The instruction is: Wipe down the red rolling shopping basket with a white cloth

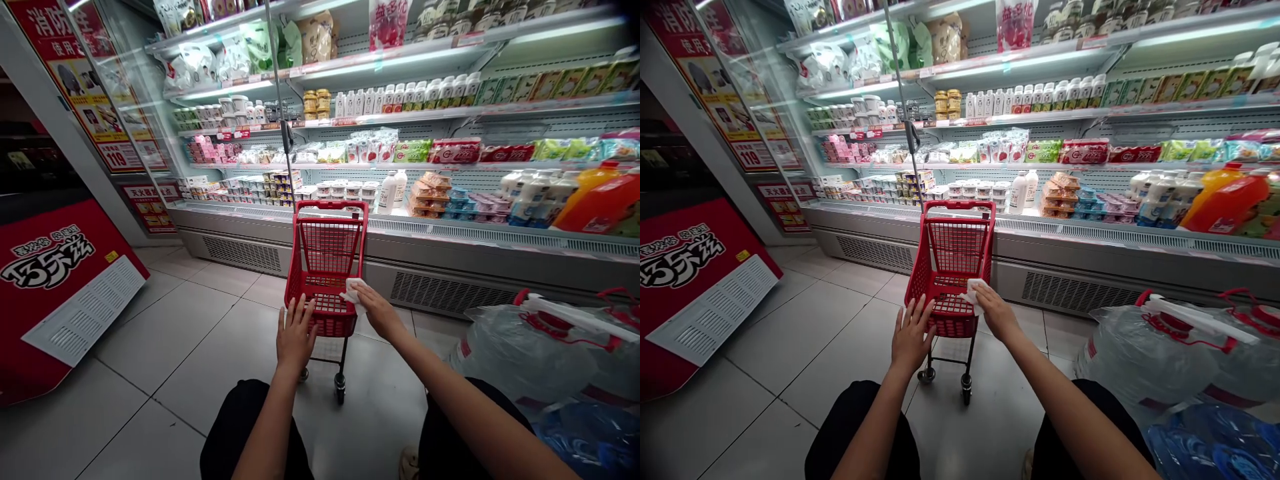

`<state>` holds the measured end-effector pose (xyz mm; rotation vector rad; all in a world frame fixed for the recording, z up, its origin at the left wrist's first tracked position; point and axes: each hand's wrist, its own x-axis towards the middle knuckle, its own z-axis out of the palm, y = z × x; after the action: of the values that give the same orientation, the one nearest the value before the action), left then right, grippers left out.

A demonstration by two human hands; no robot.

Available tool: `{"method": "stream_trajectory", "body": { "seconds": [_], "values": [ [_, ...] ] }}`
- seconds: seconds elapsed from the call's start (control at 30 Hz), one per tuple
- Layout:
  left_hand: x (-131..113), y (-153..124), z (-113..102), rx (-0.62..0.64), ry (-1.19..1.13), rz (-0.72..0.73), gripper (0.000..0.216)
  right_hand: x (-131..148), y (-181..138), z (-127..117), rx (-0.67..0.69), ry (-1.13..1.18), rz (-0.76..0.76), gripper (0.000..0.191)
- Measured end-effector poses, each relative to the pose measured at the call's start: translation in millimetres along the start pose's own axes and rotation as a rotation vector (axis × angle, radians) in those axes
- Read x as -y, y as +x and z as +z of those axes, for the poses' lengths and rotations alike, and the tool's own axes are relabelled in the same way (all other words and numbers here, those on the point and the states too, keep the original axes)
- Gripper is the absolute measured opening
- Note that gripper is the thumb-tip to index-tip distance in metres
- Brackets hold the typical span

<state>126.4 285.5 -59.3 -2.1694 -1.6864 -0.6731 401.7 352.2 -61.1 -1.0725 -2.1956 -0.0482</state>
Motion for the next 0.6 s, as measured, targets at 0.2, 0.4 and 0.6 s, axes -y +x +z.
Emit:
{"method": "stream_trajectory", "body": {
  "seconds": [0.2, 0.4, 0.6],
  "values": [
    [-9, 6, 4, 0.026, -0.043, 0.028, 0.074, 12, -21, 8, -0.081, 0.020, 0.103, 0.081],
    [-20, 4, 4, 0.009, -0.084, 0.023, 0.082, 53, -38, 16, -0.104, -0.042, 0.106, 0.074],
    [-19, 0, 7, 0.011, -0.078, 0.032, 0.103, 100, -8, 50, -0.081, -0.052, 0.007, 0.062]
  ]
}}
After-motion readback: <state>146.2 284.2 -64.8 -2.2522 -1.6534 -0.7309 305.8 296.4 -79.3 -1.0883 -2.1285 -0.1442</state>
